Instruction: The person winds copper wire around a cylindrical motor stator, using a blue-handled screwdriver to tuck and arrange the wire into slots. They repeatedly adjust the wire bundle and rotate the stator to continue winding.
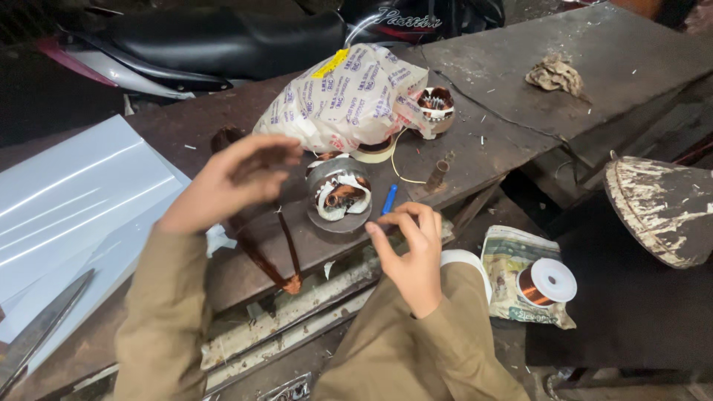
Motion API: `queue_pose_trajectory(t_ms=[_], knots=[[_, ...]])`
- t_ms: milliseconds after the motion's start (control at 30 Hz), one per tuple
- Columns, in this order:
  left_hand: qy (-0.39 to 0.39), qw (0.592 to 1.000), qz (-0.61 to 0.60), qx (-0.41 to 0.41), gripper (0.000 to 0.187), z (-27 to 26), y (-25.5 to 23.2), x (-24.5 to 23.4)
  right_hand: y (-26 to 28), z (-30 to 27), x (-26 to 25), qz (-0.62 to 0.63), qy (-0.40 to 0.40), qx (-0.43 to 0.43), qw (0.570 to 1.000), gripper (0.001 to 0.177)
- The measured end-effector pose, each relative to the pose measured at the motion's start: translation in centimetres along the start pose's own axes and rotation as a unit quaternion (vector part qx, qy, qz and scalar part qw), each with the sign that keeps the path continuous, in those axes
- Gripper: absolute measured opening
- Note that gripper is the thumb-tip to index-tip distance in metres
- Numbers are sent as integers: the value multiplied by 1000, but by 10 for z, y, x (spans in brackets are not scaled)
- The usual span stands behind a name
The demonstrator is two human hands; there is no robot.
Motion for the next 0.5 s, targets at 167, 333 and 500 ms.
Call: queue_pose_trajectory(t_ms=[167,333,500], knots=[[-6,999,7,33,26,74,35,19,24,17,12,-48,-3,-69,996,26],[-28,991,59,121,21,84,49,46,1,34,18,15,-9,-64,998,21],[-172,979,29,107,27,69,58,45,-23,26,18,59,7,8,998,17]])
Point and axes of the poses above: each hand's wrist, its own z-axis towards the middle knuckle, its own x-axis out of the palm, y = z × x, the point moved 7 cm from there along z, towards the middle knuckle, and after that the axes turned 11 degrees about -x, right-handed, at the moved point
